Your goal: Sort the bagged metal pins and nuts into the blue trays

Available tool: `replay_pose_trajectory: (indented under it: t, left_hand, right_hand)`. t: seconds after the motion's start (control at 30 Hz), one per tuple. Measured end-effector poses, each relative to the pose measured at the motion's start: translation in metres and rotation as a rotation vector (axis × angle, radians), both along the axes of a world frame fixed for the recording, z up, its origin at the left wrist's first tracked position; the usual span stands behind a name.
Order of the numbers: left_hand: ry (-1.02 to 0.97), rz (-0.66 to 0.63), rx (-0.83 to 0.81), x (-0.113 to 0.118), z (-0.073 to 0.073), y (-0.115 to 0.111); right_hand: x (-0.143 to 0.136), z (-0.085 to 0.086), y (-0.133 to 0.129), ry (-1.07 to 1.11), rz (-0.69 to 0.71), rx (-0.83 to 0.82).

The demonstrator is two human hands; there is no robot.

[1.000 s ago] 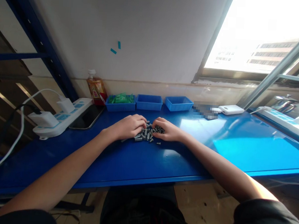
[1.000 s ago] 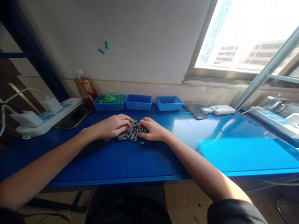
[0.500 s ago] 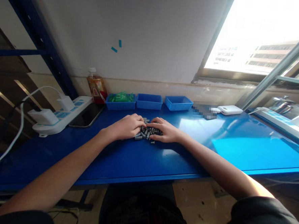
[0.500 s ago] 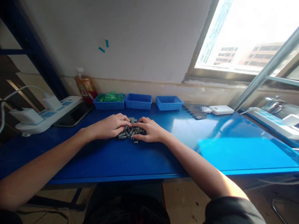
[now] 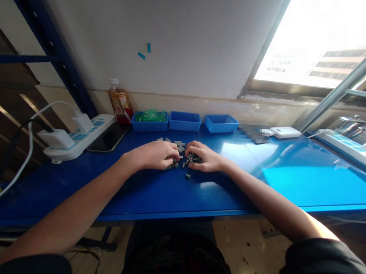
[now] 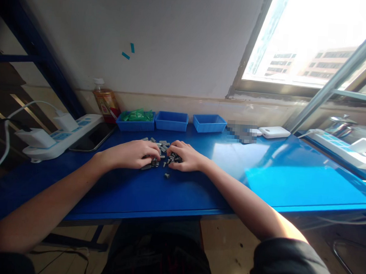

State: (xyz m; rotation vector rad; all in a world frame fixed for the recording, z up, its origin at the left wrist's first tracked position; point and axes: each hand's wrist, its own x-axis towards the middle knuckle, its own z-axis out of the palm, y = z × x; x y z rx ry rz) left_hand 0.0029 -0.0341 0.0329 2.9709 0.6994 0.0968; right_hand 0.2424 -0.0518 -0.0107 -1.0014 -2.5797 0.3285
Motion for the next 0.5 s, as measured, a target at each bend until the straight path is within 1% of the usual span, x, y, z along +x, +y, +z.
replay_pose_trajectory:
  t: [0.1,0.23,0.33,0.43,0.5]
  left_hand:
    - [-0.006,0.022,-0.031,-0.002,0.001,0.001]
    - [0.001,0.024,-0.044,-0.003,0.0,0.004]
    - [-0.007,0.038,-0.041,-0.003,-0.003,0.006]
    - [-0.019,0.054,-0.033,-0.001,-0.007,0.008]
    - [-0.023,0.058,-0.038,-0.001,-0.008,0.009]
  right_hand:
    - [-0.007,0.0,-0.004,-0.001,-0.064,0.003]
    - [-0.022,-0.003,-0.013,-0.064,-0.212,0.076]
    - [-0.031,-0.005,-0.017,-0.098,-0.291,0.116]
    - [-0.033,-0.004,-0.018,-0.111,-0.33,0.119]
    - [-0.032,-0.001,-0.018,-0.116,-0.32,0.093]
